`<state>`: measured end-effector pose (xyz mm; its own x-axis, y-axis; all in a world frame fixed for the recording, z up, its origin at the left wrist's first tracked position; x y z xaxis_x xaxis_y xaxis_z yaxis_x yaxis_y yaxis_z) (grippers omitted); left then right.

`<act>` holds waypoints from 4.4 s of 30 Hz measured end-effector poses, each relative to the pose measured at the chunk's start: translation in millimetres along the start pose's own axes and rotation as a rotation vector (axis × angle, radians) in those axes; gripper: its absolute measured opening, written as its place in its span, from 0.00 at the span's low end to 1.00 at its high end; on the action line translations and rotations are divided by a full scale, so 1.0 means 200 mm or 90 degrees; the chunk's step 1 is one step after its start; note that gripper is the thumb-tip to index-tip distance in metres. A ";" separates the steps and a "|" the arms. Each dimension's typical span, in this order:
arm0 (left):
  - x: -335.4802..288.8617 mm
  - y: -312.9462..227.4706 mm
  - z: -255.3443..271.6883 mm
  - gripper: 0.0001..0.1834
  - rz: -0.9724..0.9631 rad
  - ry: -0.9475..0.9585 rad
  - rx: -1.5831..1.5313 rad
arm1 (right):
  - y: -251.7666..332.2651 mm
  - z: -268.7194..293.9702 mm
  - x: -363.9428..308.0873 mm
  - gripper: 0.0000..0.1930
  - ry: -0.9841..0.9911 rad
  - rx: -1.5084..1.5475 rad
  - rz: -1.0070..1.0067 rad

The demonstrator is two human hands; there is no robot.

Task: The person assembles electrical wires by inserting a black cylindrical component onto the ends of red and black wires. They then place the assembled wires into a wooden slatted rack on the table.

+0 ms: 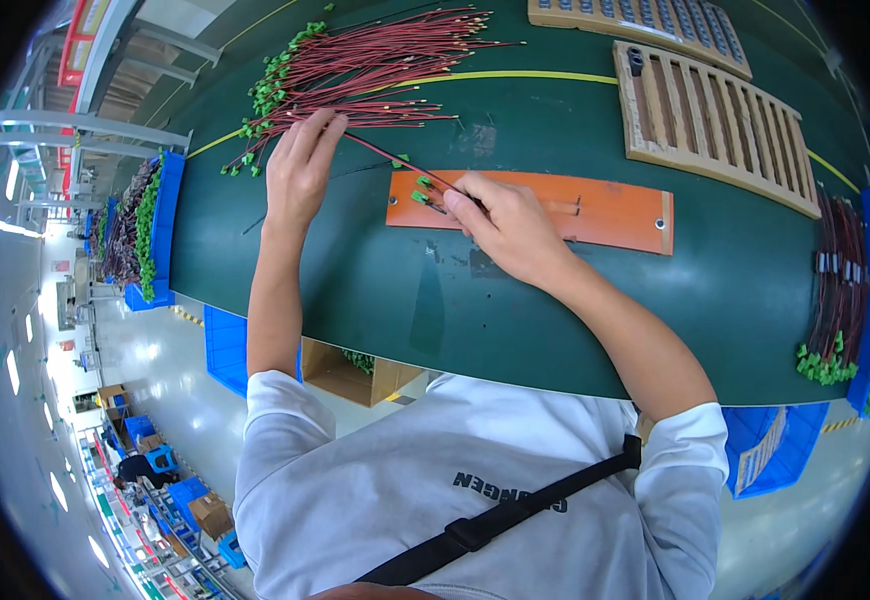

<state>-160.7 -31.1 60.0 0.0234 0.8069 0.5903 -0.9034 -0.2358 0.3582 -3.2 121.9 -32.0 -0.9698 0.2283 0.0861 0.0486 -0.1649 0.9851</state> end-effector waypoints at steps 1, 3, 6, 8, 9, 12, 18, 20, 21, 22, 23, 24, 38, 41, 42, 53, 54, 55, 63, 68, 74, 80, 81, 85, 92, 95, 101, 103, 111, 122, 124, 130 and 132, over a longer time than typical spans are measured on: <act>-0.02 0.04 0.00 0.22 0.022 0.003 0.000 | 0.00 0.00 0.00 0.14 -0.003 0.003 0.001; -0.06 0.09 0.00 0.20 0.043 0.027 0.019 | 0.02 0.01 -0.01 0.13 -0.045 -0.002 0.084; -0.09 0.12 0.01 0.17 0.119 0.058 -0.036 | 0.03 0.03 0.00 0.13 -0.094 -0.090 0.133; -0.11 0.11 -0.01 0.14 0.256 0.079 -0.158 | 0.00 0.06 0.00 0.14 -0.099 -0.102 0.085; -0.13 0.12 -0.04 0.12 0.389 0.080 -0.363 | -0.03 0.06 0.02 0.14 -0.093 -0.066 0.038; -0.16 -0.06 -0.08 0.05 0.675 0.062 -0.920 | -0.05 0.07 0.04 0.16 -0.067 0.059 -0.094; -0.10 -0.39 -0.19 0.06 0.717 0.108 -1.095 | -0.11 0.09 0.06 0.17 -0.072 0.265 -0.176; -0.10 -0.41 -0.21 0.06 0.719 0.081 -1.099 | -0.12 0.09 0.06 0.17 -0.063 0.270 -0.194; -0.10 -0.42 -0.22 0.06 0.720 0.067 -1.101 | -0.13 0.09 0.06 0.16 -0.063 0.269 -0.199; -0.10 -0.41 -0.22 0.05 0.721 0.058 -1.102 | -0.13 0.09 0.06 0.16 -0.062 0.270 -0.203; -0.10 -0.41 -0.22 0.05 0.723 0.049 -1.102 | -0.13 0.09 0.06 0.15 -0.061 0.271 -0.207; -0.10 -0.41 -0.23 0.05 0.724 0.039 -1.102 | -0.12 0.09 0.06 0.15 -0.064 0.270 -0.220; -0.15 -0.46 -0.18 0.05 0.660 -0.020 -1.108 | -0.11 0.09 0.05 0.14 -0.068 0.320 -0.260; -0.14 -0.48 -0.16 0.06 0.666 -0.007 -1.083 | -0.09 0.09 0.05 0.14 -0.079 0.316 -0.244; -0.13 -0.48 -0.15 0.07 0.669 -0.009 -1.078 | -0.10 0.09 0.05 0.15 -0.077 0.320 -0.227; 0.01 -0.51 -0.18 0.08 0.421 -0.072 -0.748 | -0.08 0.12 0.03 0.13 -0.164 0.296 -0.103; 0.02 -0.50 -0.19 0.08 0.435 -0.074 -0.762 | -0.09 0.12 0.02 0.13 -0.181 0.332 -0.088; 0.03 -0.50 -0.19 0.08 0.448 -0.075 -0.776 | -0.09 0.12 0.02 0.12 -0.198 0.368 -0.073; 0.12 -0.58 -0.12 0.26 0.366 0.005 -0.652 | 0.13 0.21 -0.06 0.08 -0.180 -0.078 0.049; 0.15 -0.61 -0.18 0.23 0.303 0.119 -0.605 | 0.31 0.40 -0.17 0.07 -0.329 -0.315 0.265; 0.28 -0.58 -0.25 0.20 0.317 0.333 -0.833 | 0.12 0.68 -0.33 0.09 -0.271 -0.011 0.139; 0.41 -0.73 -0.42 0.13 0.335 0.472 -1.051 | 0.01 0.69 -0.36 0.08 -0.246 0.077 0.086; 0.40 -0.76 -0.45 0.08 0.374 0.444 -1.077 | -0.01 0.70 -0.36 0.08 -0.263 0.068 0.065; 0.31 -0.79 -0.47 0.07 0.447 0.364 -1.063 | -0.07 0.68 -0.36 0.07 -0.310 0.015 0.042; 0.30 -0.81 -0.48 0.09 0.440 0.344 -1.096 | -0.04 0.64 -0.34 0.09 -0.304 -0.037 0.019; 0.31 -0.81 -0.47 0.10 0.430 0.349 -1.104 | -0.05 0.64 -0.34 0.10 -0.306 -0.013 0.013; 0.31 -0.79 -0.47 0.10 0.395 0.362 -1.108 | -0.04 0.64 -0.33 0.12 -0.299 -0.023 0.017; 0.31 -0.79 -0.47 0.10 0.390 0.359 -1.115 | -0.05 0.64 -0.33 0.12 -0.294 -0.039 0.014; 0.31 -0.80 -0.47 0.10 0.381 0.371 -1.116 | -0.04 0.64 -0.33 0.11 -0.298 0.004 0.029; 0.36 -0.61 -0.34 0.09 0.417 0.065 -0.958 | 0.01 0.69 -0.39 0.10 -0.266 -0.252 0.001; 0.34 -0.50 -0.24 0.06 0.280 0.019 -0.779 | 0.02 0.69 -0.40 0.10 -0.271 -0.318 0.024; 0.23 -0.65 -0.08 0.09 0.096 0.010 -0.605 | 0.01 0.67 -0.39 0.09 -0.248 -0.408 0.020; 0.20 -0.66 -0.09 0.10 0.076 -0.001 -0.544 | 0.01 0.67 -0.39 0.09 -0.241 -0.404 0.013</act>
<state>-48.9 42.5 24.0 -0.0928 0.8019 0.5902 -0.9122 0.1691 -0.3732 104.0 232.7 -16.0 -0.8160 0.5154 0.2618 -0.1927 -0.6695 0.7174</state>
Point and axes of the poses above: each hand's wrist, its own x-axis towards the middle knuckle, its own z-axis out of the back of the hand, y = z × x, the point moved 7 cm from there along x, towards the middle knuckle
